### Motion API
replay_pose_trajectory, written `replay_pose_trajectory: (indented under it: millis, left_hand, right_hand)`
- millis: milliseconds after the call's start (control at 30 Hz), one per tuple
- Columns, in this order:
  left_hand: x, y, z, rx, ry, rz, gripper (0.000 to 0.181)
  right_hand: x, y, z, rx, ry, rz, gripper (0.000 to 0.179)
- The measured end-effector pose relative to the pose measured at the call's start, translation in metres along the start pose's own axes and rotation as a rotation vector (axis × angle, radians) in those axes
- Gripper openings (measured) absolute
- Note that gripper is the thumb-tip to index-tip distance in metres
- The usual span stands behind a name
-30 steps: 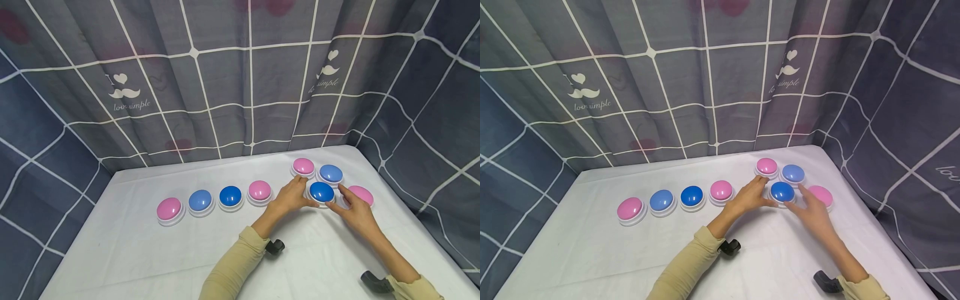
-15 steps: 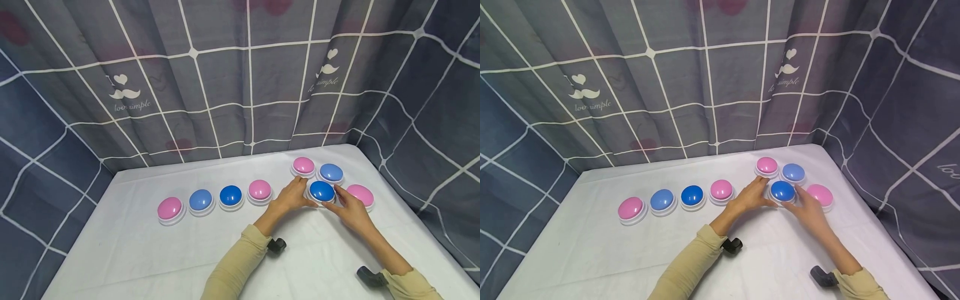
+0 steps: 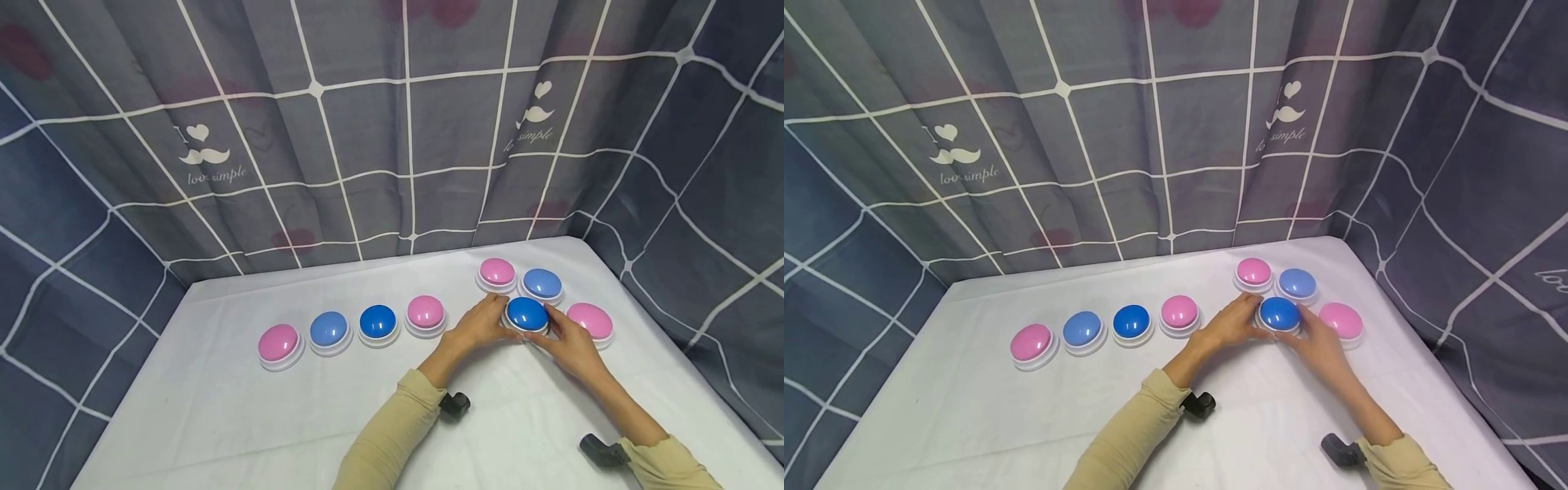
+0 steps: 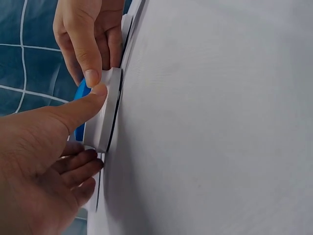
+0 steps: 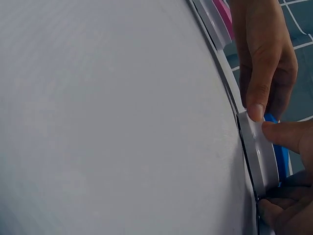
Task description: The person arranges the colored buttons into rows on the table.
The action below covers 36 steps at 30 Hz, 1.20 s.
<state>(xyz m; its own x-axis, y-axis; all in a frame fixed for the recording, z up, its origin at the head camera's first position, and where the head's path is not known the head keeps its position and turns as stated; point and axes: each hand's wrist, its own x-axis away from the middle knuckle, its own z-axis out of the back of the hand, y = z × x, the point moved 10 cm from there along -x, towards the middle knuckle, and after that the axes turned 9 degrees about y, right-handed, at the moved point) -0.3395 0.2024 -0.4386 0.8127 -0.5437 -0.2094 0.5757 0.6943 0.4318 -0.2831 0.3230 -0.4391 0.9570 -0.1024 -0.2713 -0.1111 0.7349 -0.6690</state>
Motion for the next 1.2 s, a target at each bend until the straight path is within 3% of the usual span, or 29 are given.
replay_pose_trajectory:
  millis: [267, 600, 867, 1200]
  left_hand:
    - [0.005, 0.005, 0.003, -0.04, 0.02, -0.015, 0.065]
    - [0.008, 0.007, 0.011, -0.114, 0.039, -0.016, 0.064]
    - [0.008, 0.012, 0.031, -0.155, 0.068, -0.053, 0.064]
    - [0.021, 0.012, 0.069, -0.12, 0.156, -0.08, 0.075]
  right_hand:
    - [0.003, -0.002, -0.001, 0.001, 0.028, 0.009, 0.071]
    - [0.007, -0.01, 0.002, -0.002, 0.013, -0.002, 0.071]
    - [0.003, -0.018, 0.007, -0.012, 0.037, -0.008, 0.072]
    - [-0.002, -0.038, 0.011, -0.119, 0.083, 0.065, 0.072]
